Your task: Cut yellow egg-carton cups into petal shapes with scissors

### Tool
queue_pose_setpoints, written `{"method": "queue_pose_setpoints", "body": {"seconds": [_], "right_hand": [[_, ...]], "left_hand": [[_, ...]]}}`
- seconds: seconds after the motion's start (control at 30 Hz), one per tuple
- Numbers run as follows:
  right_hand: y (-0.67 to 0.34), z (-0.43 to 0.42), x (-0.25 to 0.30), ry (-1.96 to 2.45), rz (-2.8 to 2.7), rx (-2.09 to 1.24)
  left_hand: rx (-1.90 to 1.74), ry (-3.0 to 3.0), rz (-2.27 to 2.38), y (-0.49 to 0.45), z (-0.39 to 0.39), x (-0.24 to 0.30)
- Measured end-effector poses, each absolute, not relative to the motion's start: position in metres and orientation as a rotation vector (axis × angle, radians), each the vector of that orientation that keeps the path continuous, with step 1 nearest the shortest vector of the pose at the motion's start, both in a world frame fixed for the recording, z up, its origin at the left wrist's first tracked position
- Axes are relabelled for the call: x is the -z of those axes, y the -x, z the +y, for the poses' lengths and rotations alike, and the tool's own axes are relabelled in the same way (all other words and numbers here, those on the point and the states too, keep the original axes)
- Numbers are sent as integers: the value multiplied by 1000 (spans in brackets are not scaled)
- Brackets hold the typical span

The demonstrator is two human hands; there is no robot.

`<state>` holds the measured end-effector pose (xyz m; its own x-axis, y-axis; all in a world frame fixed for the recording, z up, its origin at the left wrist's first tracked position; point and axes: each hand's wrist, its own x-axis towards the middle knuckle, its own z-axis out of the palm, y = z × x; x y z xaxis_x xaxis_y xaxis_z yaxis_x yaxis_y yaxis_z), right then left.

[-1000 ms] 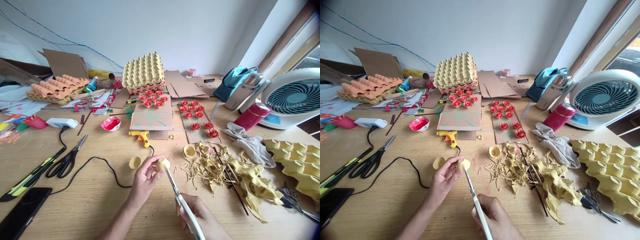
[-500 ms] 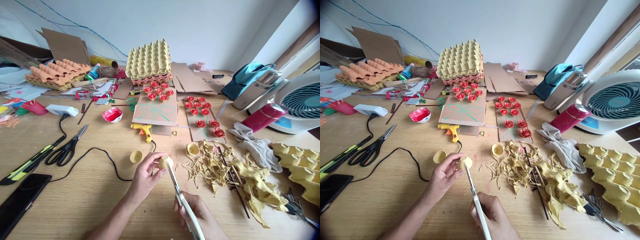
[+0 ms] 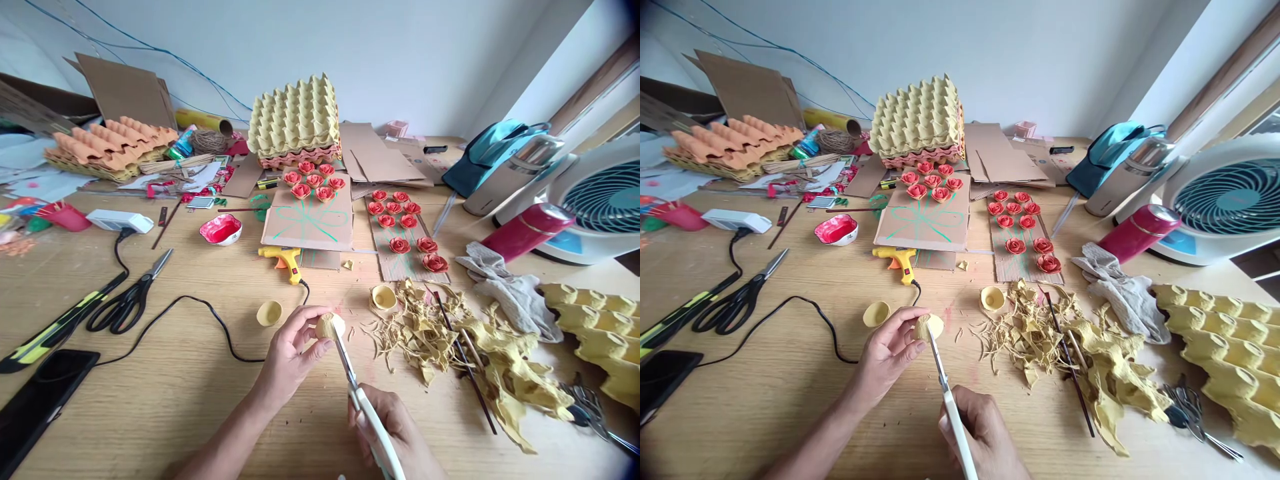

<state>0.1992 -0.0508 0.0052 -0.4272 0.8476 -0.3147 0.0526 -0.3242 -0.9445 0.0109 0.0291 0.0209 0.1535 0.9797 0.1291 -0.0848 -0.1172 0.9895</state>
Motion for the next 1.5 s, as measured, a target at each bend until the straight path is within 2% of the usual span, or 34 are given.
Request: {"method": "queue_pose_setpoints", "body": {"seconds": [0.33, 0.47, 0.67, 1.5], "right_hand": [[-197, -57, -10, 1253, -1392, -1738], [-196, -57, -6, 1294, -1409, -1657], [-197, -57, -3, 1406, -1555, -1398], [-193, -67, -10, 1359, -1655, -1257]], "left_hand": [[-1192, -1299, 936, -10, 29, -21], [-1185, -1092, 1020, -15, 22, -26], [-883, -835, 976, -34, -4, -40], [-1066, -1098, 1224, -51, -25, -44]]}}
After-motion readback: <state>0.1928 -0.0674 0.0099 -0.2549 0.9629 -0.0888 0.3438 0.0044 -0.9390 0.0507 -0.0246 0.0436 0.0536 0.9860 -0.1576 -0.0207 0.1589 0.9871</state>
